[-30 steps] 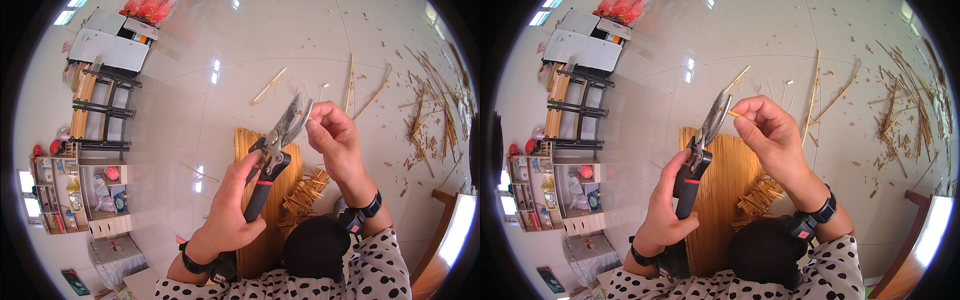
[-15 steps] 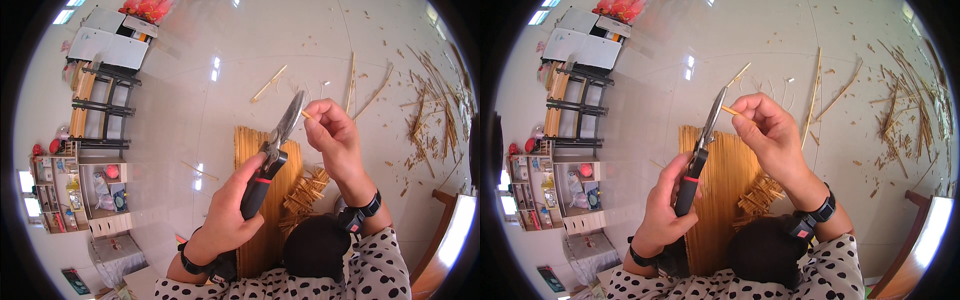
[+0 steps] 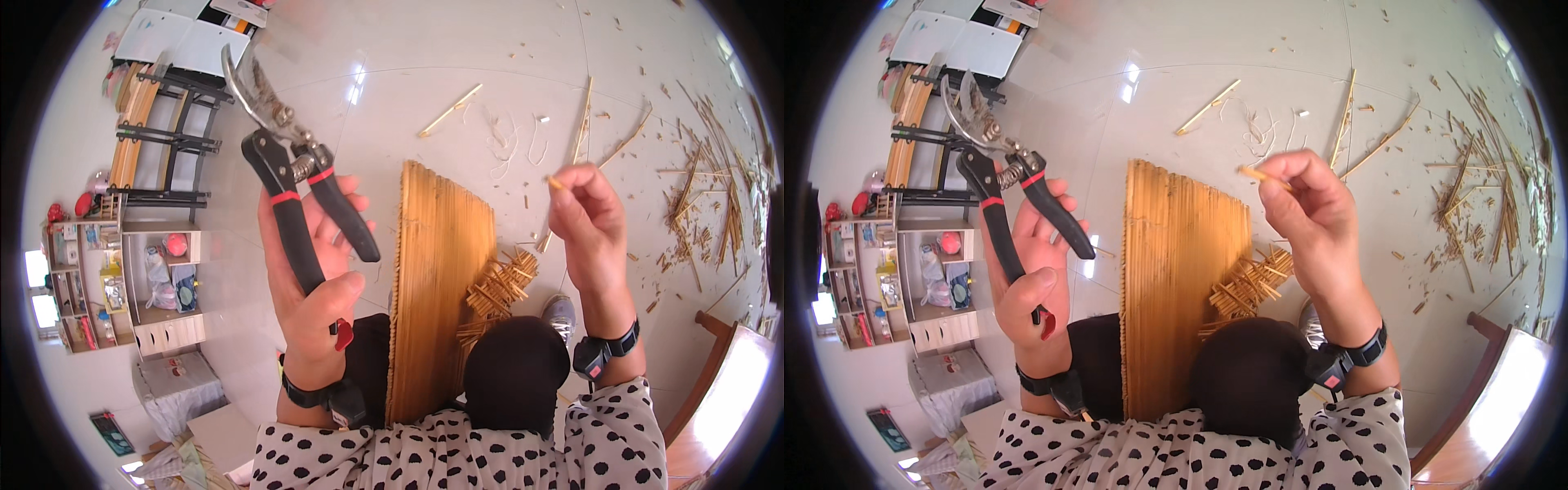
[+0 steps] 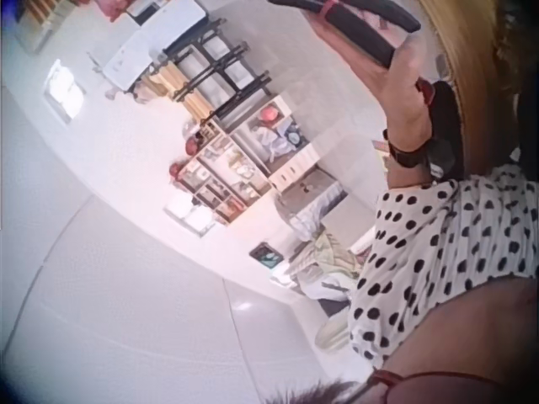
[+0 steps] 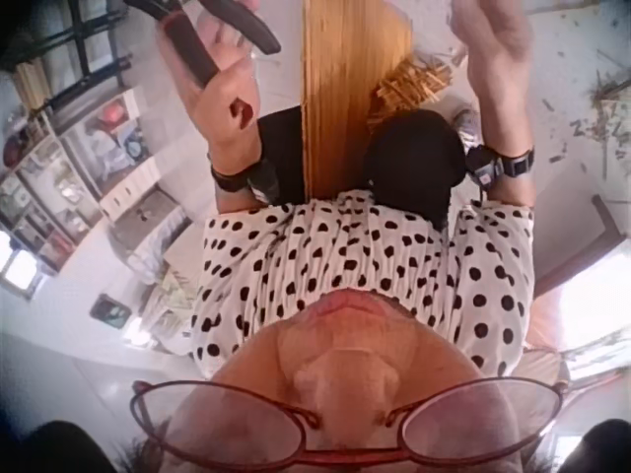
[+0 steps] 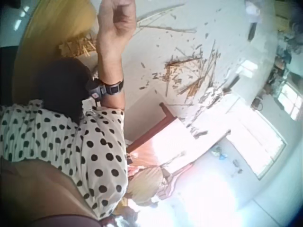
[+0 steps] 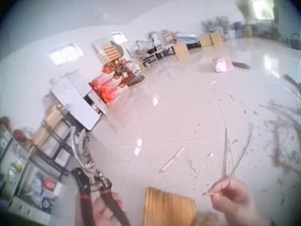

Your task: The person sits on the floor and weaves a bamboo mat by hand, using thread to secure the edges. They use scissors to trim excess thread and pruning shears to cut and shape bamboo strips, then insert the strips into the mat.

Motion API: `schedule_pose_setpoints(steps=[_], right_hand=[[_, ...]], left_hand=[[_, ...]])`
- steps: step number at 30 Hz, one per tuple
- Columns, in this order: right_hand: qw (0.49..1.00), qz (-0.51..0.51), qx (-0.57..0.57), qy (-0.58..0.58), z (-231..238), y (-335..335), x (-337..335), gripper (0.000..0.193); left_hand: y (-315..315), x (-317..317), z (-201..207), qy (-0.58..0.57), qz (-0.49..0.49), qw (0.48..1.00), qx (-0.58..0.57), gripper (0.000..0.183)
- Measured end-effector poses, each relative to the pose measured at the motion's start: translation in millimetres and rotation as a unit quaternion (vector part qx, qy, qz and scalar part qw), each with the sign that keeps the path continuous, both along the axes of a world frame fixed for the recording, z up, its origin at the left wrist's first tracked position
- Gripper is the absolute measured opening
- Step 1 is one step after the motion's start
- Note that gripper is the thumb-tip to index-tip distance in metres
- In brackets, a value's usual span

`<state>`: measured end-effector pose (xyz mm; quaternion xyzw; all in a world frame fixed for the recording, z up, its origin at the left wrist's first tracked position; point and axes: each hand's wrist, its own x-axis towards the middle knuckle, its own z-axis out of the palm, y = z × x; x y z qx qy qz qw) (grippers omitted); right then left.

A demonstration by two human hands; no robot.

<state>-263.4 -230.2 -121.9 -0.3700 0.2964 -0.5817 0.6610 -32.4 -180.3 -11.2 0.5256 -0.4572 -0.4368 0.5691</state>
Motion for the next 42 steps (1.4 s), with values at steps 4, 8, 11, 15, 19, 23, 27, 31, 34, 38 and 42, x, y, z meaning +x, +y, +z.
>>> schedule_pose_setpoints(steps=[4,8,11,15,19,23,27,31,34,38,42], right_hand=[[0.997,0.009,-0.061,0.056,26,37,0,0.01],[0.992,0.057,-0.085,0.071,50,75,3,0.01],[0.992,0.09,-0.07,0.061,64,106,12,0.012],[0.984,0.11,-0.093,0.103,85,141,40,0.014],[0.973,0.149,-0.129,0.121,96,171,69,0.018],[0.974,0.183,-0.099,0.092,97,201,101,0.019],[0.964,0.254,-0.072,0.044,98,224,132,0.014],[0.946,0.324,0.015,-0.014,99,245,151,0.007],[0.946,0.323,0.027,0.012,97,253,160,0.006],[0.94,0.332,0.057,0.045,93,263,162,0.006],[0.937,0.345,0.054,0.01,99,264,165,0.006]], left_hand=[[12,9,10,0.0,-0.057,0.995,-0.078,0.102],[36,10,17,-0.022,-0.064,0.996,-0.064,0.102],[80,35,21,0.154,-0.118,0.98,0.042,0.104],[138,63,15,0.31,-0.16,0.926,0.144,0.102],[190,85,4,0.403,-0.237,0.875,0.128,0.105],[239,93,-2,0.421,-0.243,0.865,0.124,0.112],[270,106,-5,0.404,-0.276,0.864,0.122,0.11],[282,113,-14,0.292,-0.297,0.903,0.11,0.104],[288,118,-38,0.328,-0.33,0.881,0.084,0.104],[300,115,-41,0.369,-0.326,0.863,0.113,0.115],[298,119,-41,0.354,-0.318,0.861,0.182,0.118]])
